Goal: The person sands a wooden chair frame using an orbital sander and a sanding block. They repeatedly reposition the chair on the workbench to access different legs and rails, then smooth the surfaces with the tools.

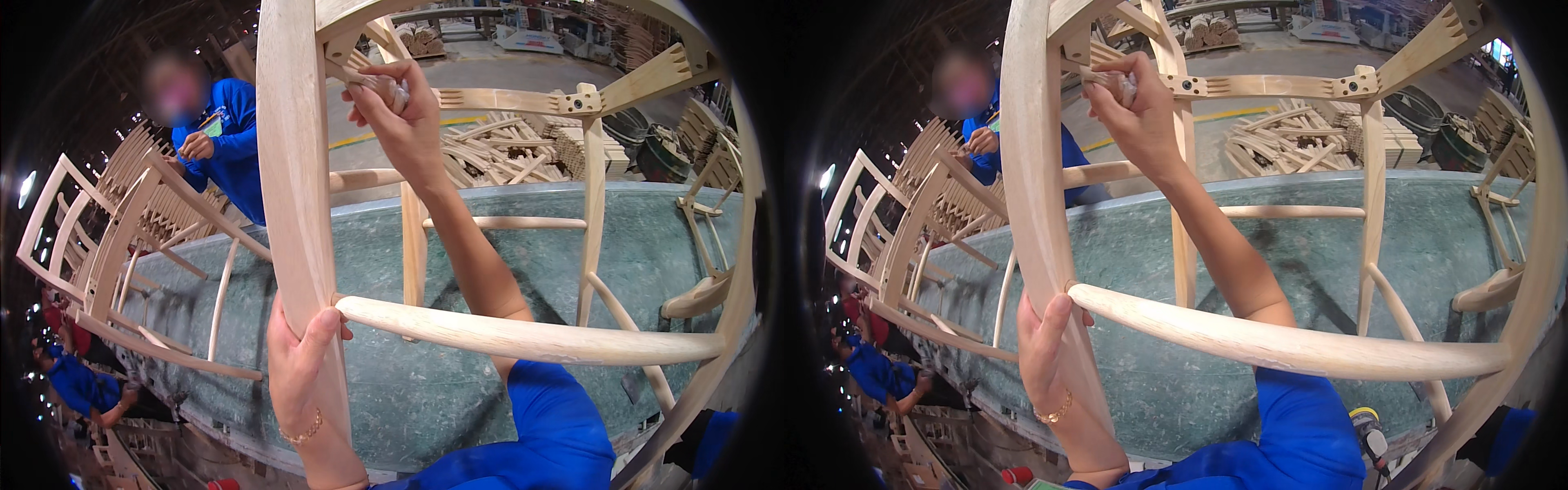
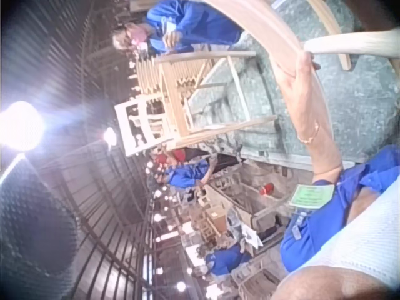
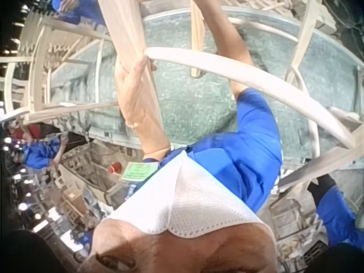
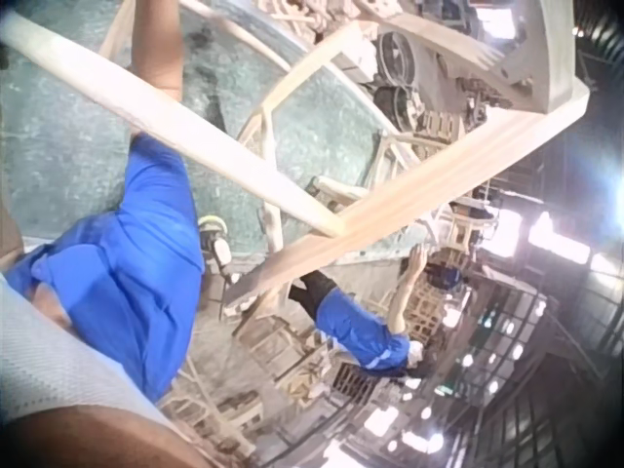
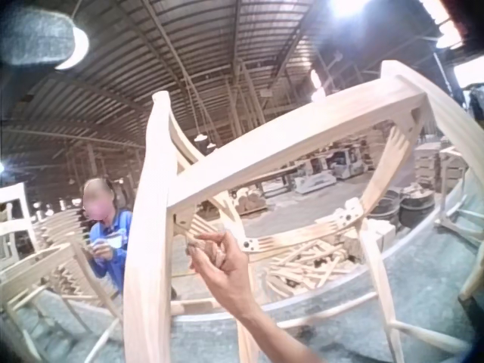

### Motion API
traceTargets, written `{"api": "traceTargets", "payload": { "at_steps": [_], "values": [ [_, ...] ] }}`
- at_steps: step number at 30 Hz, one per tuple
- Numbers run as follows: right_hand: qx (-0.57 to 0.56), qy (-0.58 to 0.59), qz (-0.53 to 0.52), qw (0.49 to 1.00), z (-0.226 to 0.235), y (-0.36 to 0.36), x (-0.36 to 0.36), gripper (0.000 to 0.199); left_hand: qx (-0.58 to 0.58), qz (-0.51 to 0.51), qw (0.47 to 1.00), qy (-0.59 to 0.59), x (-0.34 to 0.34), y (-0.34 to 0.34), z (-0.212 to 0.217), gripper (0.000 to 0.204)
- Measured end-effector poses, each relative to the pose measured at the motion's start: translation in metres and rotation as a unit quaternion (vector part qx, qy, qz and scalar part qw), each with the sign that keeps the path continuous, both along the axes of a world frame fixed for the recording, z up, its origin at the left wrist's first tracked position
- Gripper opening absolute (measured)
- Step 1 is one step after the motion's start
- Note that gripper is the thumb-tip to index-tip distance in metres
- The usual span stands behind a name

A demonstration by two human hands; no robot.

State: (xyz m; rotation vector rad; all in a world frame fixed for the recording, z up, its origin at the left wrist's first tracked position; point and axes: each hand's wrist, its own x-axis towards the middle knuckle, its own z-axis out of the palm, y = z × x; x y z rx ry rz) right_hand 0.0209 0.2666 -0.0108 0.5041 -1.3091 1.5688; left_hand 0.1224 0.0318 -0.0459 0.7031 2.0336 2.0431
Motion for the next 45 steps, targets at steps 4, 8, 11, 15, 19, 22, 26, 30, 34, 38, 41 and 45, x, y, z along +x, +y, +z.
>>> {"api": "traceTargets", "payload": {
  "at_steps": [4, 8, 11, 15, 19, 22, 26, 30, 34, 38, 41, 45],
  "values": [
    [0.059, 0.055, -0.178, 0.981, 0.002, -0.001, -0.021, 0.025, -0.003, -0.003, 1.000, 0.005, -0.001, -0.001, 0.000, 0.053],
    [0.068, 0.124, -0.254, 0.957, 0.003, -0.006, -0.031, 0.022, -0.002, 0.011, 1.000, 0.001, 0.002, -0.001, -0.002, 0.055],
    [0.064, 0.126, -0.291, 0.946, 0.002, -0.009, -0.033, 0.017, 0.000, 0.011, 1.000, 0.000, 0.001, -0.003, -0.003, 0.056],
    [0.075, 0.152, -0.329, 0.929, 0.003, -0.009, -0.037, 0.015, -0.008, 0.014, 1.000, 0.000, 0.002, -0.004, -0.004, 0.055],
    [0.093, 0.175, -0.356, 0.913, 0.008, -0.005, -0.040, 0.016, -0.007, 0.020, 1.000, -0.001, 0.004, -0.001, -0.001, 0.054],
    [0.098, 0.189, -0.359, 0.909, 0.011, -0.007, -0.040, 0.016, -0.005, 0.024, 1.000, -0.008, 0.004, -0.002, -0.001, 0.055],
    [0.120, 0.174, -0.367, 0.906, 0.012, -0.008, -0.039, 0.017, 0.003, 0.036, 0.999, -0.017, 0.007, -0.003, -0.002, 0.057],
    [0.124, 0.170, -0.381, 0.900, 0.007, -0.004, -0.041, 0.018, 0.019, 0.030, 0.999, -0.006, 0.006, -0.002, -0.004, 0.058],
    [0.120, 0.164, -0.388, 0.899, 0.007, -0.006, -0.039, 0.020, 0.014, 0.026, 1.000, -0.008, 0.005, -0.003, -0.002, 0.058],
    [0.135, 0.205, -0.381, 0.891, 0.017, -0.010, -0.039, 0.022, 0.017, 0.032, 0.999, -0.010, 0.006, -0.003, -0.004, 0.058],
    [0.143, 0.215, -0.391, 0.883, 0.020, -0.009, -0.042, 0.022, 0.020, 0.037, 0.999, -0.010, 0.007, -0.003, -0.005, 0.059],
    [0.146, 0.195, -0.389, 0.888, 0.011, -0.004, -0.042, 0.022, 0.022, 0.027, 0.999, -0.011, 0.005, -0.004, -0.004, 0.060]
  ]
}}
